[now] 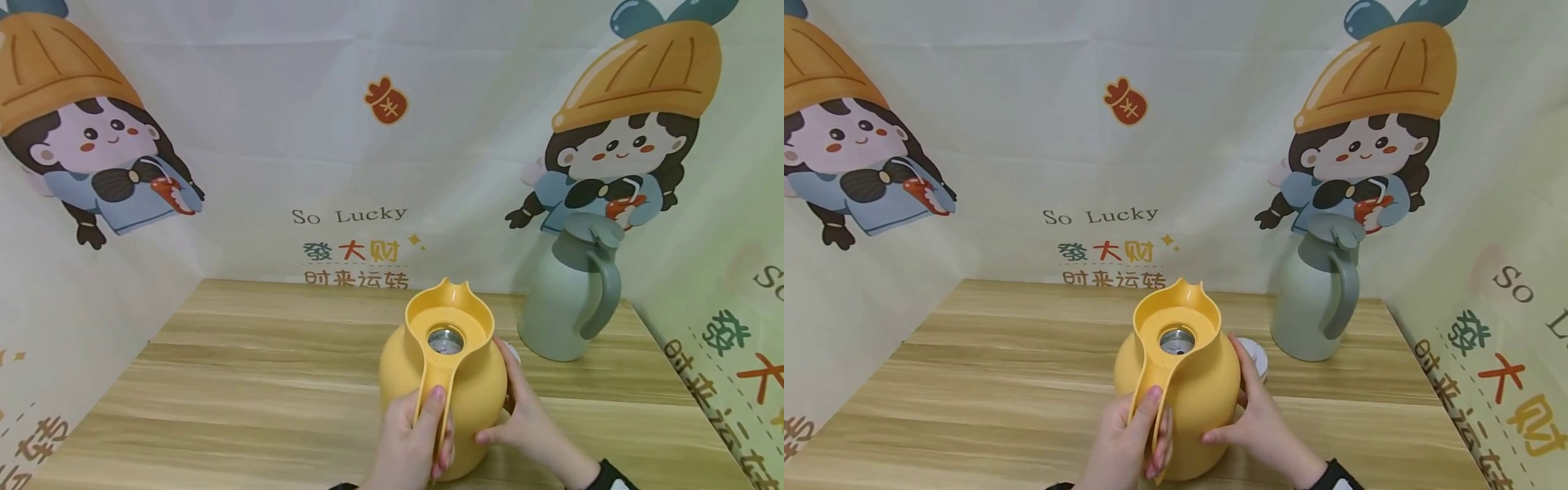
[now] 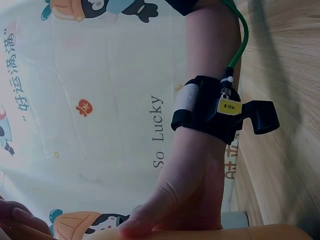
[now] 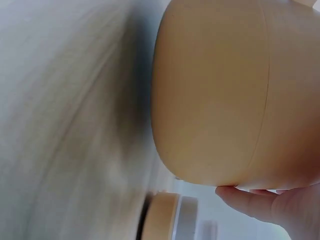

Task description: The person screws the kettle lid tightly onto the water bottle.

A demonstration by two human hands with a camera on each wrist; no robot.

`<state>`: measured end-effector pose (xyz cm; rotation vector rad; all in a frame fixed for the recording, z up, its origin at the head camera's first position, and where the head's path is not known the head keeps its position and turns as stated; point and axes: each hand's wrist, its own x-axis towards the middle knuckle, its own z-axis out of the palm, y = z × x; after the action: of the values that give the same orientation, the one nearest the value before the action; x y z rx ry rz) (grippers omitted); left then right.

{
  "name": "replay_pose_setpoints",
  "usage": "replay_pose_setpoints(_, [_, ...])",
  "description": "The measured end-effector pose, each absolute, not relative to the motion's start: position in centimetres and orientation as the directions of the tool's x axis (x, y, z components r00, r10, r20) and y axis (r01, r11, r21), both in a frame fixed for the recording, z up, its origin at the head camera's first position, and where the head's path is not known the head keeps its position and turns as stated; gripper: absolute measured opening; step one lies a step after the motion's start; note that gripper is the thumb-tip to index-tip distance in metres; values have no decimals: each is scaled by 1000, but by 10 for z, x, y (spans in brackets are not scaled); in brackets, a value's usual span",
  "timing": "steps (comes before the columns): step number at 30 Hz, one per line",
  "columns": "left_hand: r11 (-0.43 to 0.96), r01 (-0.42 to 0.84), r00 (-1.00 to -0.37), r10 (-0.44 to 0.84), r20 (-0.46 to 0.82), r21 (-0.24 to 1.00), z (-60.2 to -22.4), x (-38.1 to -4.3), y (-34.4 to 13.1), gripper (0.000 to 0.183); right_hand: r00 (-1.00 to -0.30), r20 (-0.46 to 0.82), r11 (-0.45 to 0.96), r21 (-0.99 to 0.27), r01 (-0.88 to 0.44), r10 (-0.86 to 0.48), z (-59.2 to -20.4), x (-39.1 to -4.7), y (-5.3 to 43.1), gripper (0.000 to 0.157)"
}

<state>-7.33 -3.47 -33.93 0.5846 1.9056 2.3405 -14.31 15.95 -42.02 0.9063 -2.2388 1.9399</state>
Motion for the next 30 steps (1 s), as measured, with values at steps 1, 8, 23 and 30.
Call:
replay_pose_setpoints(1, [-229,191,-924,285,253,955,-341,-73,-35,47,-831,393,52,-893,-447,-394,-422,-143,159,111])
replay_pose_setpoints(8, [-215,174,-937,264,228,961,-349,-69,-34,46,-832,380,54,-898,-436,-405,-427,-141,158,110])
replay_pose_setpoints(23, [-254,222,-936,216,279,941,-357,-63,-32,48,-799,404,44,-882,-470,-445,-432,-144,160,112])
replay_pose_setpoints(30, [-259,215,-938,215,273,942,-358,-62,-32,48,-801,395,48,-885,-463,-450,-432,-145,160,111])
